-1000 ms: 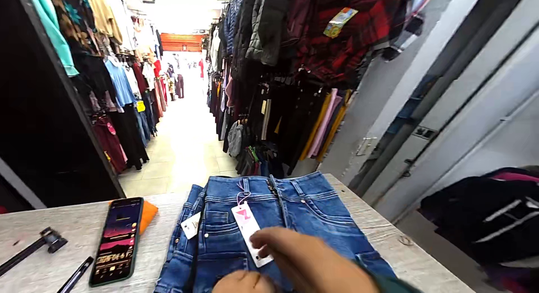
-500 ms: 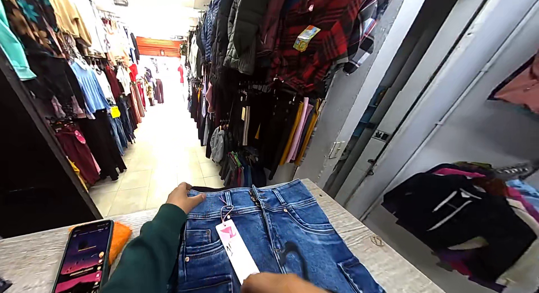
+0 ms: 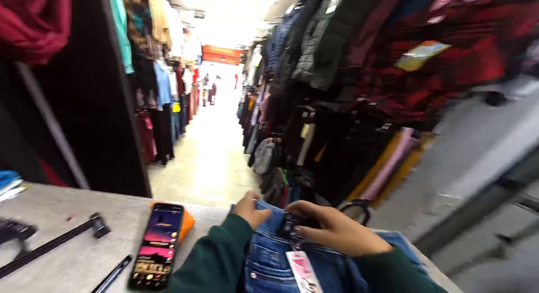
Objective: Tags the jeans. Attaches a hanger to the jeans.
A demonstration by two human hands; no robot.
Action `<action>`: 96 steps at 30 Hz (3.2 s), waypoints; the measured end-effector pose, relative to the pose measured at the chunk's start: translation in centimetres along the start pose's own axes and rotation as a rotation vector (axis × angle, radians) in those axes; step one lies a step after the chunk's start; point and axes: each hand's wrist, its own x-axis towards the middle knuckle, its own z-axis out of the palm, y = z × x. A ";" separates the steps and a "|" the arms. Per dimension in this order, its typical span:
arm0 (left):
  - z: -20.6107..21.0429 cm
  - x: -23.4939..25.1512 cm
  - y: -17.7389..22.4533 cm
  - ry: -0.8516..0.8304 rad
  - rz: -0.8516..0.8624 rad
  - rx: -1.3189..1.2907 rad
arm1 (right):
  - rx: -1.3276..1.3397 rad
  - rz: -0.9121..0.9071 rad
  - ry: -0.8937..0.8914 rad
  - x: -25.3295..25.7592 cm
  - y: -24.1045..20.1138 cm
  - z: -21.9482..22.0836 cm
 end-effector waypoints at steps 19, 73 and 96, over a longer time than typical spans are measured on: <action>2.5 -2.0 2.0 0.081 0.492 0.110 | -0.258 -0.335 0.653 -4.6 1.2 -1.2; 1.2 0.0 -0.3 0.114 0.144 0.189 | -0.175 -0.357 0.896 -8.5 -0.9 -5.2; 17.0 16.6 7.6 -0.554 0.008 1.039 | 0.121 0.725 0.385 -10.9 10.7 -7.6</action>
